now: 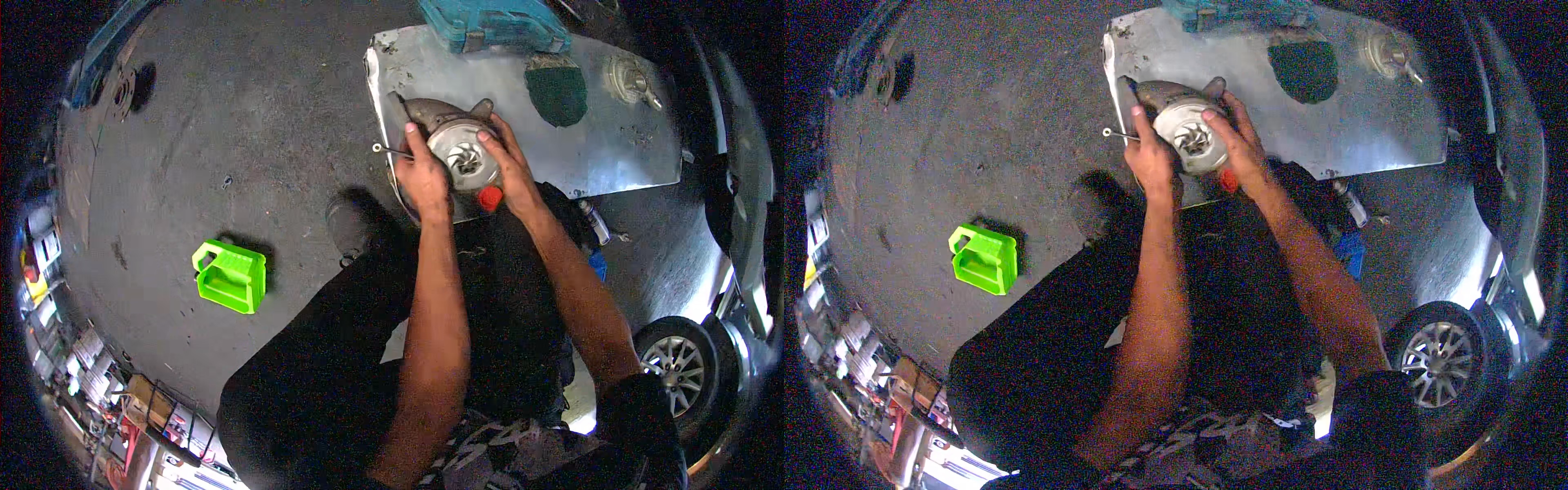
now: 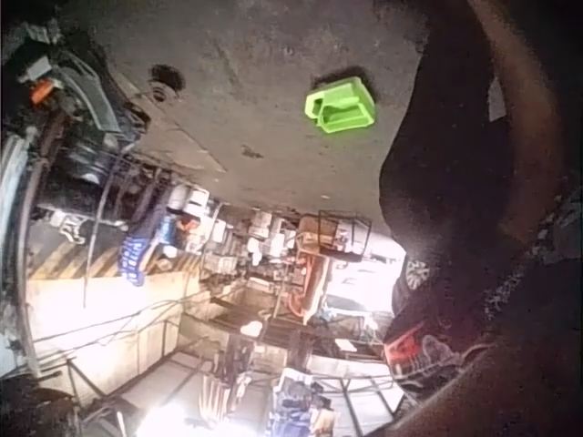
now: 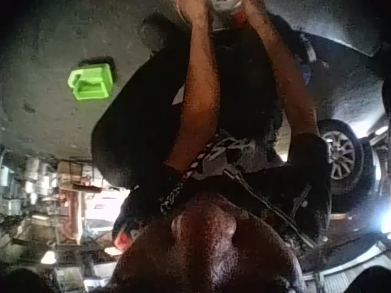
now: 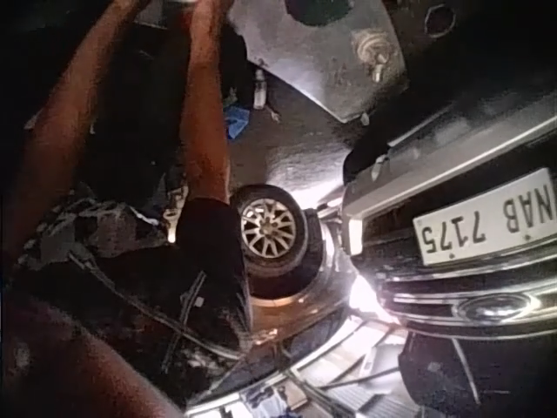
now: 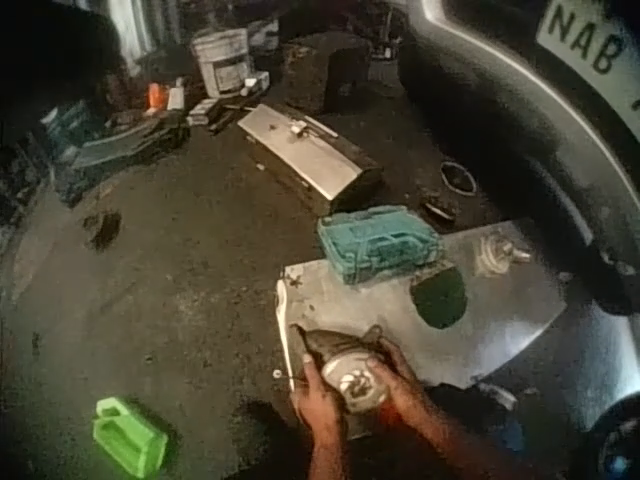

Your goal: Inspecting and wiping down a turbocharger assembly in a garage.

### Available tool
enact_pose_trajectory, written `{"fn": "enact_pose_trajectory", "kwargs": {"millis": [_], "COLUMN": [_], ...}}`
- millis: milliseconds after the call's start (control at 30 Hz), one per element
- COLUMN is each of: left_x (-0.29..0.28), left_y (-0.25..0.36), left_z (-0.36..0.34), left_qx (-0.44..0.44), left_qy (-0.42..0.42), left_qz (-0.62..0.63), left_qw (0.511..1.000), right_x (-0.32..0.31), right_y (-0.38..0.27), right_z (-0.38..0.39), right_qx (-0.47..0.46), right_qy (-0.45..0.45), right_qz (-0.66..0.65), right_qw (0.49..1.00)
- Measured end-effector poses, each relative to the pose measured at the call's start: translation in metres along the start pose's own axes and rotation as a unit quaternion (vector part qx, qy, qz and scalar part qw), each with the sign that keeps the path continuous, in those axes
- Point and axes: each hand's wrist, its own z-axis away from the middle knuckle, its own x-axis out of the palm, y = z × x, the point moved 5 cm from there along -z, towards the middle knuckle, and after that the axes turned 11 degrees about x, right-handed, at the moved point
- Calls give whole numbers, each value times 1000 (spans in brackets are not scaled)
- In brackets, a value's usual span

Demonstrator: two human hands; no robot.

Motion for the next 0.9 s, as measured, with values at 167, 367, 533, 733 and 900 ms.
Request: {"fn": "enact_pose_trajectory", "kwargs": {"millis": [167,367,533,733,900], "left_x": [5,-7,-11,4,31], "left_y": [-15,1,14,-30,-33], "left_z": [-7,-13,-4,35,72], "left_qx": [-67,-4,-100,-150,-54], "left_qy": [5,-56,-76,93,80], "left_qz": [52,13,38,128,240], "left_qw": [996,998,991,976,966], "right_x": [-18,-28,-40,-29,6], "right_y": [4,9,7,-48,-60], "right_z": [-22,-35,-42,-8,25], "right_qx": [-105,-125,-4,-263,-432], "right_qy": [-39,-31,2,139,68], "right_qz": [67,108,-33,393,635], "right_qw": [992,986,999,870,637]}}
